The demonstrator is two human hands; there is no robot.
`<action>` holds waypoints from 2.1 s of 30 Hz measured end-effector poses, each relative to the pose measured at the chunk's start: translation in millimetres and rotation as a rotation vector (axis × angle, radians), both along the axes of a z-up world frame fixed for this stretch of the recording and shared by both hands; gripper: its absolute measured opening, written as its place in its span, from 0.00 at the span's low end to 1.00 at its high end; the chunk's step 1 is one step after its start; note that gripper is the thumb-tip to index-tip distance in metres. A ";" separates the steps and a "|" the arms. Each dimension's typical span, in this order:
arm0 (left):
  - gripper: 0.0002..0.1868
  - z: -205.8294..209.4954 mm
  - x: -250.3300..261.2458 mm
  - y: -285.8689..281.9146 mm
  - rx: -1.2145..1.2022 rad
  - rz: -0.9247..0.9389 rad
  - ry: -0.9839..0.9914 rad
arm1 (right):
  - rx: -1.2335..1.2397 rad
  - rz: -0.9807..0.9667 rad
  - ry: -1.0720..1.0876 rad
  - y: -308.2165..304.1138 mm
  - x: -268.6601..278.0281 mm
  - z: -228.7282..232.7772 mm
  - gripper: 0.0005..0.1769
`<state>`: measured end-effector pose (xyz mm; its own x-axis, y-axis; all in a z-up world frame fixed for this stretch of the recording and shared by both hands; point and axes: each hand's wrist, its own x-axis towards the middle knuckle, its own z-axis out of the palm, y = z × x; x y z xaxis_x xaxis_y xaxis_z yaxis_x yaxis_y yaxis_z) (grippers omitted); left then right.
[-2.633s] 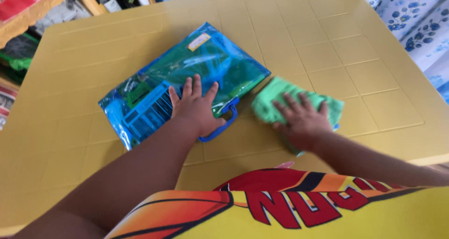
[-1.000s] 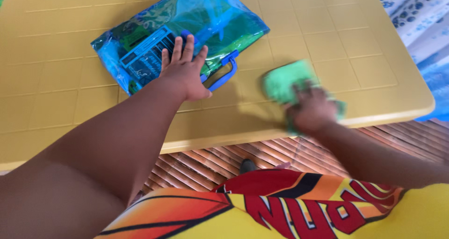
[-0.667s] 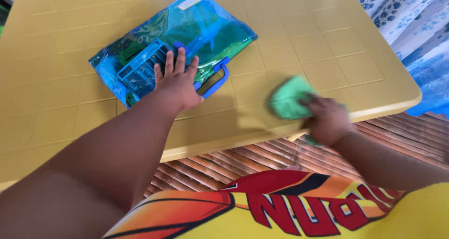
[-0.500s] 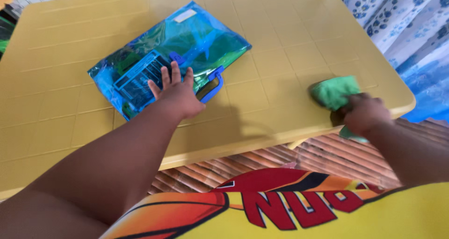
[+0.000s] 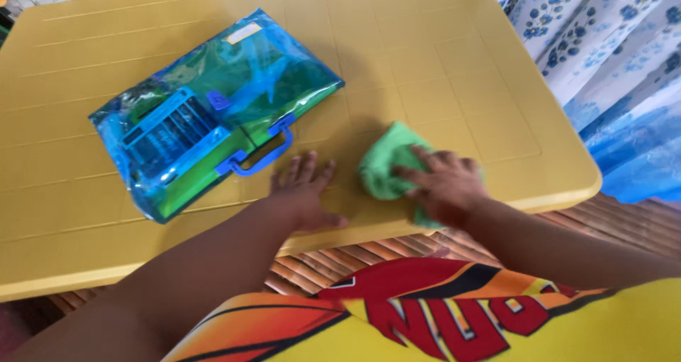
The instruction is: The person wipes a yellow table surface and a blue-green plastic bag using a green cloth. They move the bag aside, wipe the table, then wipe the bag's exterior and interior before wiping the table again.
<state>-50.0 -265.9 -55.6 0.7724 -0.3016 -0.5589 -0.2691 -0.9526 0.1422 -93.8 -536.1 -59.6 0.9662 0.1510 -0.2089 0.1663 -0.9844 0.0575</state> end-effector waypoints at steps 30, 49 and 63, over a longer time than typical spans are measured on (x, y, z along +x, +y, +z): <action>0.84 21.6 12.4 -57.1 0.125 0.414 0.100 | 0.143 -0.243 -0.223 -200.9 113.4 -33.4 0.33; 0.83 23.6 9.2 -60.6 0.117 0.471 0.077 | 0.231 0.377 -0.189 -107.4 72.4 -30.5 0.33; 0.83 14.3 12.3 -55.9 0.122 0.445 0.081 | 0.200 0.001 -0.294 -156.1 121.6 -18.9 0.23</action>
<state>-37.6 -321.9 -41.3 0.7641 0.1206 -0.6337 0.1770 -0.9839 0.0262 27.8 -692.2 -78.5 0.9805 0.1614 0.1122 0.1719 -0.9809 -0.0913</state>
